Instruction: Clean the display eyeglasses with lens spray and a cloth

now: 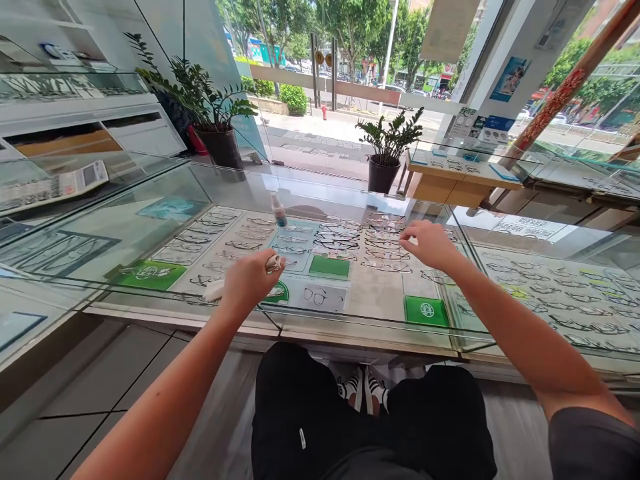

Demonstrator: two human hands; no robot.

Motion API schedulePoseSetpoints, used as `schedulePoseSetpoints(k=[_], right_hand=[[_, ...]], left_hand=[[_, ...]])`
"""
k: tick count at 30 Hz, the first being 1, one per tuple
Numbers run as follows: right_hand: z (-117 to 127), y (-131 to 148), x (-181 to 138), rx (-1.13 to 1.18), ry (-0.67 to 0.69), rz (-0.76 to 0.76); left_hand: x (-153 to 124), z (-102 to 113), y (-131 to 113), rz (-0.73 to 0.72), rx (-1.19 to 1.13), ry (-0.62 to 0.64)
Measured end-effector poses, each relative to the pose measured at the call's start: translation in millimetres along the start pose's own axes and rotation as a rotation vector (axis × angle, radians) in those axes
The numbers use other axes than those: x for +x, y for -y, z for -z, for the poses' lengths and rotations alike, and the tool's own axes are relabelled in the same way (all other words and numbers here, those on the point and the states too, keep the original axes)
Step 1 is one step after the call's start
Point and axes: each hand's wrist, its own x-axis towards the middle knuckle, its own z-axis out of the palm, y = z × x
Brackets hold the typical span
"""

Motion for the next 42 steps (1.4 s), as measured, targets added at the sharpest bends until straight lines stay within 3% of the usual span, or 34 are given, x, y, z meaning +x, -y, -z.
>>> schedulePoseSetpoints(k=[4,7,14,21,27,30,33,36,38,42], right_hand=[[11.6,-66.6,-27.7,-0.061,0.214,-0.337],[7.6,-85.9,-40.4,-0.050,0.251,-0.421],[-11.4,-76.0,-27.0,-0.039,0.281,-0.544],[-16.0,-73.1,-17.5,0.024,0.281,-0.586],[10.0,-72.0,-36.9,0.158,0.251,-0.553],[32.6,-79.9,-57.9,0.249,0.201,-0.530],[51.7,-87.3,-79.1,0.459,0.071,-0.496],[61.6,-79.4,-89.2,0.631,-0.130,-0.362],[61.3,-64.1,-85.6,0.594,-0.275,-0.221],[45.6,-30.1,-59.3,0.537,-0.500,0.093]], left_hand=[[3.5,-1.7,1.9,0.003,0.021,-0.019],[8.4,-1.9,2.1,-0.042,0.035,-0.010],[35.2,-0.7,-10.4,-0.111,0.094,-0.016],[46.9,-16.9,-7.7,-0.114,0.095,-0.016],[45.3,-19.2,2.4,-0.102,0.031,0.051],[39.8,-14.3,-3.8,-0.172,0.060,-0.012],[32.1,-4.8,-36.0,-0.283,0.063,-0.159],[31.3,7.4,-97.0,-0.412,-0.163,-0.183],[39.8,13.3,-145.5,-0.475,-0.406,-0.095],[78.3,7.9,-227.4,-0.382,-1.075,0.252]])
